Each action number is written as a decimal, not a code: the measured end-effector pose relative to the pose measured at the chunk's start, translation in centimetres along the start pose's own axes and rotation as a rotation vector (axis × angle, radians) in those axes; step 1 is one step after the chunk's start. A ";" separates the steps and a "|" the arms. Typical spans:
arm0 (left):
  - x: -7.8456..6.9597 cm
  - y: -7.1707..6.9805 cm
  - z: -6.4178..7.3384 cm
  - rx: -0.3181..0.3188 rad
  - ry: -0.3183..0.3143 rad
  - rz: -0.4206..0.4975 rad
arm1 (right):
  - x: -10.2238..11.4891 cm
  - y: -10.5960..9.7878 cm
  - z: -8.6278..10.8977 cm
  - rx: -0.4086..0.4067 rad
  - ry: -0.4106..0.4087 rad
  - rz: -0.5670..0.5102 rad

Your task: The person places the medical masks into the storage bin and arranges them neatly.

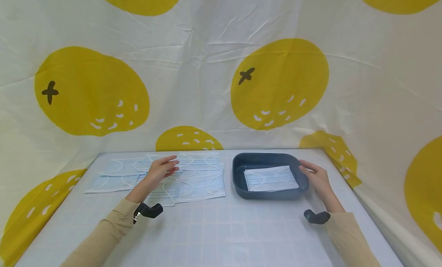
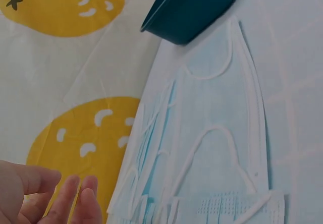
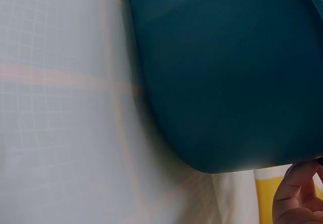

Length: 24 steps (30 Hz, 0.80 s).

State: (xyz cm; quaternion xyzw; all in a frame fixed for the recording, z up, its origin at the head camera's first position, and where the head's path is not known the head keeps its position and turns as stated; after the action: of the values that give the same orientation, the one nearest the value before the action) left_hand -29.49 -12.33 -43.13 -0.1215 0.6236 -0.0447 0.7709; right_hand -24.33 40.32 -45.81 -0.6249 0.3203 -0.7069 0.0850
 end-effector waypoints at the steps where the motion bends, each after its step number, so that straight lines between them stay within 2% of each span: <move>1: -0.1 -0.4 -0.1 -0.004 0.003 0.002 | 0.0 0.0 0.0 -0.005 0.001 -0.003; 10: 0.0 -4.0 -0.5 -0.026 0.035 -0.007 | -0.5 -0.1 0.0 -0.013 -0.005 -0.014; 17: 0.6 -6.4 -0.6 -0.039 0.024 0.013 | -0.5 -0.1 0.0 -0.010 0.003 -0.012; 24: 1.4 -9.1 -0.7 -0.070 0.030 -0.049 | -0.5 0.1 -0.2 -0.007 0.009 -0.043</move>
State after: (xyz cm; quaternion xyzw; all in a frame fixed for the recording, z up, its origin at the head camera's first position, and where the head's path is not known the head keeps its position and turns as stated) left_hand -29.13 -21.50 -42.41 -0.1629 0.6331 -0.0435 0.7555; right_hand -24.40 40.56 -46.24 -0.6286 0.3096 -0.7104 0.0662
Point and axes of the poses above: each hand's wrist, its own z-axis away from the middle knuckle, its own y-axis out of the palm, x = y × z, the point moved 3 cm from there along -z, towards the middle knuckle, and after that the axes turned 8 degrees about -x, right-handed, at the moved point
